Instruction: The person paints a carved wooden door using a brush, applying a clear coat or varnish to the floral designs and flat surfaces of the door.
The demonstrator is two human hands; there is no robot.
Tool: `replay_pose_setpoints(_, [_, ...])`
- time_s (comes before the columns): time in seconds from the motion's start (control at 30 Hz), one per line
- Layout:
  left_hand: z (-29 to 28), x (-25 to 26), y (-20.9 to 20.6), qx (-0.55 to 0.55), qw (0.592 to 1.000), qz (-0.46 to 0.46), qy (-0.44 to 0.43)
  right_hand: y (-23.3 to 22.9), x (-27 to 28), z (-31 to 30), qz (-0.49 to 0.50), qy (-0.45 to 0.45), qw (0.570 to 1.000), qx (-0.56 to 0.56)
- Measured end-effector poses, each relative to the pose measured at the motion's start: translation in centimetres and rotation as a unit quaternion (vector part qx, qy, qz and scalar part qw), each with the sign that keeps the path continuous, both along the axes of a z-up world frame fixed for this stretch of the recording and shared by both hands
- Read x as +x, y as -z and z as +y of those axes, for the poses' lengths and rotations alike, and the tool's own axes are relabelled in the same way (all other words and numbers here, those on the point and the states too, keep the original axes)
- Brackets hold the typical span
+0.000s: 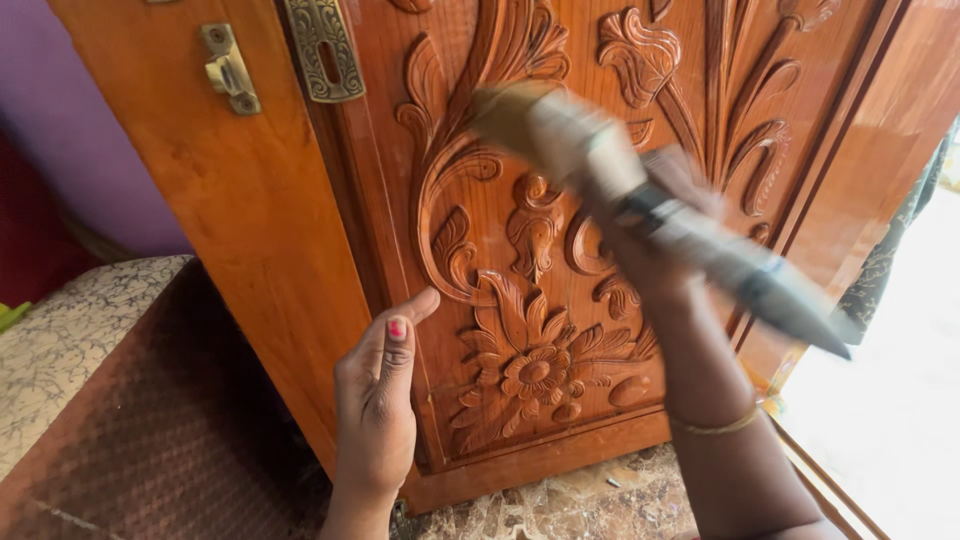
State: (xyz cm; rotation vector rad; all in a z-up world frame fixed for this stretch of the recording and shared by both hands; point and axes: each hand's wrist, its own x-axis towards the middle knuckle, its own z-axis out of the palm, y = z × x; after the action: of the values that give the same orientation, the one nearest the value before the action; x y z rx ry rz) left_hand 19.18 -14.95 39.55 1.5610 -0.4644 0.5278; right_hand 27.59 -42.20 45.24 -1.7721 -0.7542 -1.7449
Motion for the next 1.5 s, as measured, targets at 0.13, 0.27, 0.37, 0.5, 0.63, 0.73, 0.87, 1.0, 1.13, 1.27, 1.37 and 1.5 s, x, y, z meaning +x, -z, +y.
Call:
replay_pose_setpoints(0.13, [0.4, -0.2, -0.1, 0.008, 1.0, 0.012, -0.006, -0.3, 0.0, -3.3, 0.068, -0.034, 0.981, 0.178])
replay_pose_setpoints(0.27, [0.5, -0.4, -0.2, 0.016, 1.0, 0.014, -0.013, 0.0, -0.4, -3.6, 0.023, 0.08, 0.991, 0.101])
replay_pose_setpoints(0.37, [0.4, -0.5, -0.1, 0.009, 1.0, 0.008, -0.005, -0.2, -1.6, -1.1, -0.032, 0.124, 0.992, 0.024])
replay_pose_setpoints(0.5, [0.4, -0.5, -0.1, 0.003, 1.0, 0.0, 0.007, -0.9, -3.1, 4.2, -0.004, 0.139, 0.99, -0.038])
replay_pose_setpoints(0.63, [0.4, -0.3, -0.1, 0.002, 1.0, -0.003, 0.007, -1.3, -3.2, 5.9, -0.051, 0.103, 0.987, -0.108])
replay_pose_setpoints(0.73, [0.4, -0.2, 0.0, -0.005, 1.0, 0.0, 0.008, -1.0, -1.6, 4.1, 0.002, 0.055, 0.998, -0.033])
replay_pose_setpoints(0.87, [0.3, -0.2, 0.1, -0.014, 1.0, 0.004, 0.01, -1.3, -0.5, -1.0, -0.017, 0.081, 0.995, 0.057])
replay_pose_setpoints(1.0, [0.2, -0.1, 0.2, -0.018, 1.0, -0.005, 0.019, -1.2, -1.1, -3.9, 0.058, -0.047, 0.978, 0.195])
replay_pose_setpoints(1.13, [-0.1, -0.2, 0.0, 0.0, 1.0, 0.015, 0.004, -1.8, -1.7, -4.1, -0.025, 0.13, 0.99, 0.056])
replay_pose_setpoints(1.27, [-0.5, -0.3, 0.0, 0.025, 1.0, 0.011, -0.004, -2.4, -2.4, 0.4, -0.022, 0.125, 0.992, -0.017])
replay_pose_setpoints(1.37, [-0.6, -0.3, 0.2, 0.034, 0.999, 0.006, -0.002, -2.0, -3.3, 3.8, 0.042, 0.073, 0.994, -0.068])
replay_pose_setpoints(1.5, [-0.4, -0.3, 0.5, 0.035, 0.999, 0.014, -0.006, -2.1, -3.5, 5.3, 0.032, 0.042, 0.99, -0.134])
